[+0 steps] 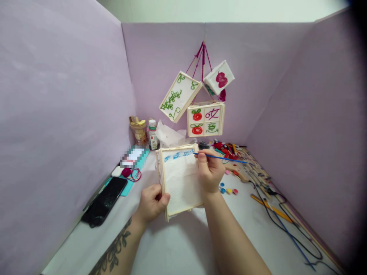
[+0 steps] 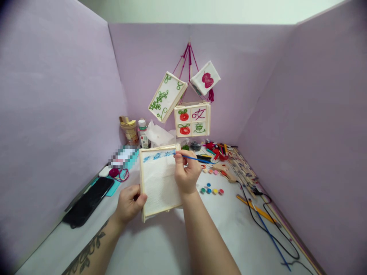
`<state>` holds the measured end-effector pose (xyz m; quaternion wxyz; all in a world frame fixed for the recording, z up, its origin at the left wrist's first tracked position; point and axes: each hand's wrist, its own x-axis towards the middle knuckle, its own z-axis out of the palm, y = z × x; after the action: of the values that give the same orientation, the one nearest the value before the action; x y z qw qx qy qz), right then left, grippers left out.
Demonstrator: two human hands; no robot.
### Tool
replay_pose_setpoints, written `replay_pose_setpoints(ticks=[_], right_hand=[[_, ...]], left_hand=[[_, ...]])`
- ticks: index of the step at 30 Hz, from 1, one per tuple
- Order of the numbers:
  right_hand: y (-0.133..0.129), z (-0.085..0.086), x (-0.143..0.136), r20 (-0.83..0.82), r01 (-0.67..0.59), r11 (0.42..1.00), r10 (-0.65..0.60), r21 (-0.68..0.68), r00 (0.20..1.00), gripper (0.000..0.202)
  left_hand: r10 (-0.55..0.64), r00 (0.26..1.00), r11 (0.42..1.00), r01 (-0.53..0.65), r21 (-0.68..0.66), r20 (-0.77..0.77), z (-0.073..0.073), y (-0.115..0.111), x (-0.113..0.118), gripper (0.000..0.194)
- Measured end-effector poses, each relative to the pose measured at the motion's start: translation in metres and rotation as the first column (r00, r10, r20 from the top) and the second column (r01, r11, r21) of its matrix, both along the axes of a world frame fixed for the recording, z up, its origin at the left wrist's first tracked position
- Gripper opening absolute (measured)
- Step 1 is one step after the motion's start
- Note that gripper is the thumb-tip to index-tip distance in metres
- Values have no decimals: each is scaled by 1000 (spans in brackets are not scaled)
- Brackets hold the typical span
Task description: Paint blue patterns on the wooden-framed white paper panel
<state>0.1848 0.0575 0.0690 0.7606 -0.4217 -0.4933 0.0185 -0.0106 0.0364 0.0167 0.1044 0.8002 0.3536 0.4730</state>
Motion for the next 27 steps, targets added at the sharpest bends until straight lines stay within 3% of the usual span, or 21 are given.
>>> replay_pose_setpoints(ticks=[3,7,17,22,27], right_hand=[[-3,3,-3,-68,-76,997,77,23,995,9],[-8,6,-10,-18,-204,978,203,-45,979,10],[-8,5,-12,97,-177,975,190,-132,977,10],[-9,5,-13,57,-150,986,154,-70,986,10],[-10,6,-14,134,-166,981,179,-98,975,8]], left_hand=[[-2,1000,1000,2,-6,9,0,-1,0,36],[-3,1000,1000,4,-20,12,0,-2,0,36],[-2,1000,999,3,-39,19,-2,-1,0,34],[-12,1000,1000,12,-28,22,-2,0,0,34],[-8,1000,1000,9,-25,29,-2,-1,0,34]])
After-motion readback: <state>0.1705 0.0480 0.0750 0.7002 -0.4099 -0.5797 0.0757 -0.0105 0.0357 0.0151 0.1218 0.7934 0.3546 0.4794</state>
